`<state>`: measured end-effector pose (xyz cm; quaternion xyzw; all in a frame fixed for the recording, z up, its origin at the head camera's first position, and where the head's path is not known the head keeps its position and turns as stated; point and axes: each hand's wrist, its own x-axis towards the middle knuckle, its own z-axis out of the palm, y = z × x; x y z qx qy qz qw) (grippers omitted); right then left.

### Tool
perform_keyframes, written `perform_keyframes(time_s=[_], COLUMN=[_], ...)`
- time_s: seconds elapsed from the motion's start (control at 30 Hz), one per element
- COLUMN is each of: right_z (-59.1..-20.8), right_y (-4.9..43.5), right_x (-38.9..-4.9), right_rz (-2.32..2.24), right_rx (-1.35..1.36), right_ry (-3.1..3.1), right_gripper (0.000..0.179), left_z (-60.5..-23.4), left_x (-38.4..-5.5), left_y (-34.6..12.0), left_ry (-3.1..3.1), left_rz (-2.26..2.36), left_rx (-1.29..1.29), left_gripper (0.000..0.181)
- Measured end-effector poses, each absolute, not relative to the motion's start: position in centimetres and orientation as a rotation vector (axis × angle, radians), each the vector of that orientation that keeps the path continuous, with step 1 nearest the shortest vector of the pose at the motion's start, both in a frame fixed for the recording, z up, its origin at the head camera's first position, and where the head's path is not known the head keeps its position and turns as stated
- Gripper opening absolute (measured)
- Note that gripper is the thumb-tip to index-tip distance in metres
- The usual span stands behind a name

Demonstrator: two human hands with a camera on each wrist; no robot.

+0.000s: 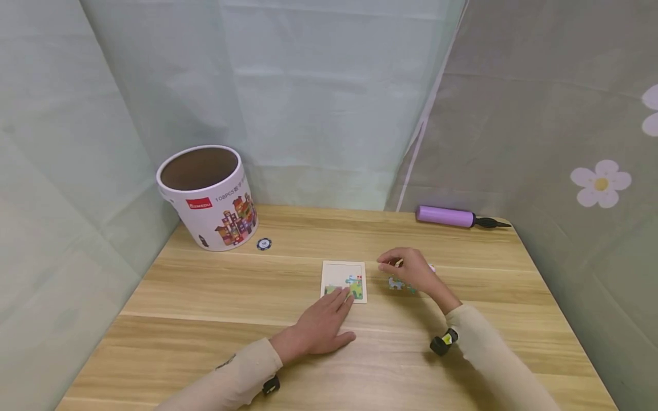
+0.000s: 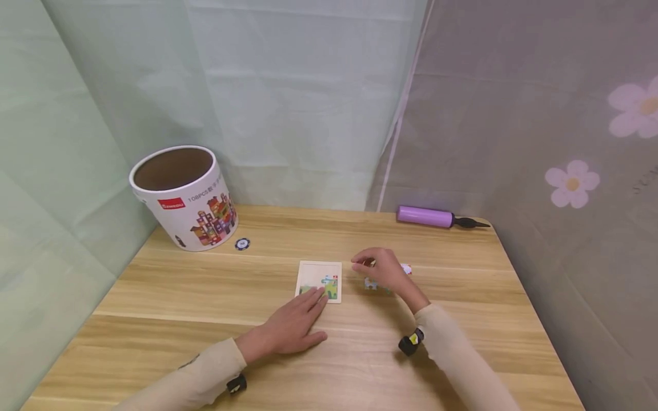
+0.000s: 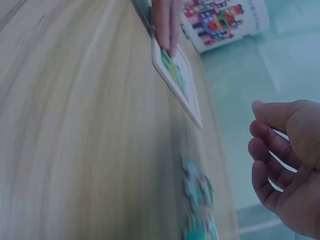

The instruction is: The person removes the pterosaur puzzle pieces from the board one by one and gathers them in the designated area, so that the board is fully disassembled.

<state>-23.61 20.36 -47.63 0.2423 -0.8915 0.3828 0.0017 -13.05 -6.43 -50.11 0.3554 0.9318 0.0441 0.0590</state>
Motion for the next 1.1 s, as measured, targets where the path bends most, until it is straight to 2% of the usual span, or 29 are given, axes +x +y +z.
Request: perform_keyframes(time_s=[0.43, 1.1], right_z=[-50.0, -50.7], right_y=[16.3, 14.8], right_x=[-25.0, -25.2], right_rz=[1.154, 0.928], right_rx=[0.993, 1.069], right_ry=[-2.806, -2.911], right_gripper=[0.013, 0.013], left_z=[-50.0, -50.1], left_x=[-13.2, -13.1], left_y=[-6.6, -6.7], left_ry=[2.818, 2.812], left_rz=[0.116, 0.117], left_rx=[1.113, 1.130], left_gripper=[0.079, 0.078])
